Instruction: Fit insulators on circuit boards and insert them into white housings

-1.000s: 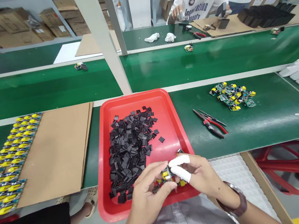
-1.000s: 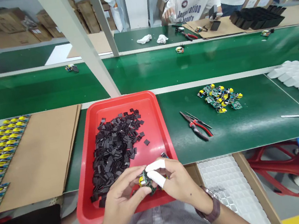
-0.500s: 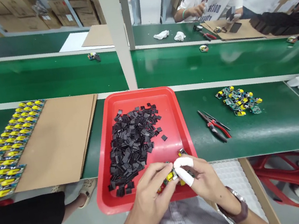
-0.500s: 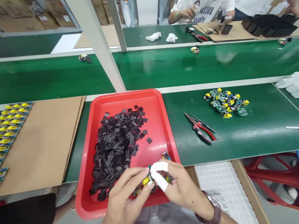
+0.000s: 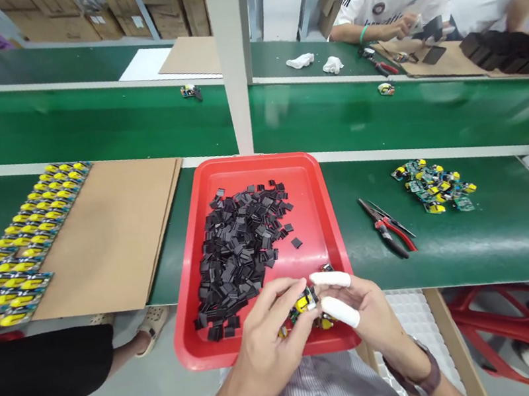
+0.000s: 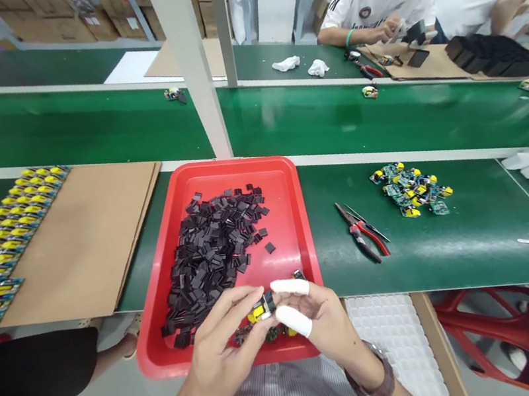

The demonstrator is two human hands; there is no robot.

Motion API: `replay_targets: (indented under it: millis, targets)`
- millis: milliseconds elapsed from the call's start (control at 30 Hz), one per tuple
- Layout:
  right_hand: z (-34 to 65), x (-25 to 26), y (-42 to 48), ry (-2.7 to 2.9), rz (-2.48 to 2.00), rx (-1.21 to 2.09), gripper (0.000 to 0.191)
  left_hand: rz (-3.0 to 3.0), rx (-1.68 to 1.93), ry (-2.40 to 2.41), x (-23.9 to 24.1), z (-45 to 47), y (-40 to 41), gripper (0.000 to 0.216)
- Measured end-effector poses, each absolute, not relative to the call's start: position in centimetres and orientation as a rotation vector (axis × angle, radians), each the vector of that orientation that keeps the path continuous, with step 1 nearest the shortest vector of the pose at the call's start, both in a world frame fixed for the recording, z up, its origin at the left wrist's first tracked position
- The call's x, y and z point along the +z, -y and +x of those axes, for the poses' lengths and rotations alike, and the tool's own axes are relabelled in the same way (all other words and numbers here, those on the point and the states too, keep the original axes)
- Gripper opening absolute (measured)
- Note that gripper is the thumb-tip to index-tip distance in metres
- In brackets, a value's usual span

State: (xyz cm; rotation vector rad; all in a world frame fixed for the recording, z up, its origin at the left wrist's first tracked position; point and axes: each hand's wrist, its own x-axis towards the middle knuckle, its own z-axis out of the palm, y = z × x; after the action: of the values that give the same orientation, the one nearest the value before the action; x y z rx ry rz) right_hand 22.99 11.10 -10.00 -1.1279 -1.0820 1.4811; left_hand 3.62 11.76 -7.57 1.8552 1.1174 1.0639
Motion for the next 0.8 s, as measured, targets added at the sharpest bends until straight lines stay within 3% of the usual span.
replay_targets:
  millis: [167,400,567,700,800]
  targets:
    - [21.9,-9.7,-10.0,1.295,-1.135,1.138,0.035,1.907,1.158,-1.185,-8.3,3.7,-11.5,0.045]
    - [20.1,-8.7,-10.3,1.328,-1.059,1.077,0.039,1.964,1.28,-1.254,-8.8,4.0,-11.4,0.049]
    - [20.2,-9.0,-11.4,1.287,-1.085,0.983,0.023,2.089,1.224,-1.256,-9.0,4.4,-12.8,0.045]
    - [27.7,-11.4,-15.1,1.321,-1.445,0.535,0.02,2.127,1.096,-1.325,-9.2,3.9,-14.4,0.061]
    - [38.0,-12.2,-18.9,1.199,-1.646,0.2,0.031,2.186,1.088,-1.363,-9.8,2.5,-15.5,0.052]
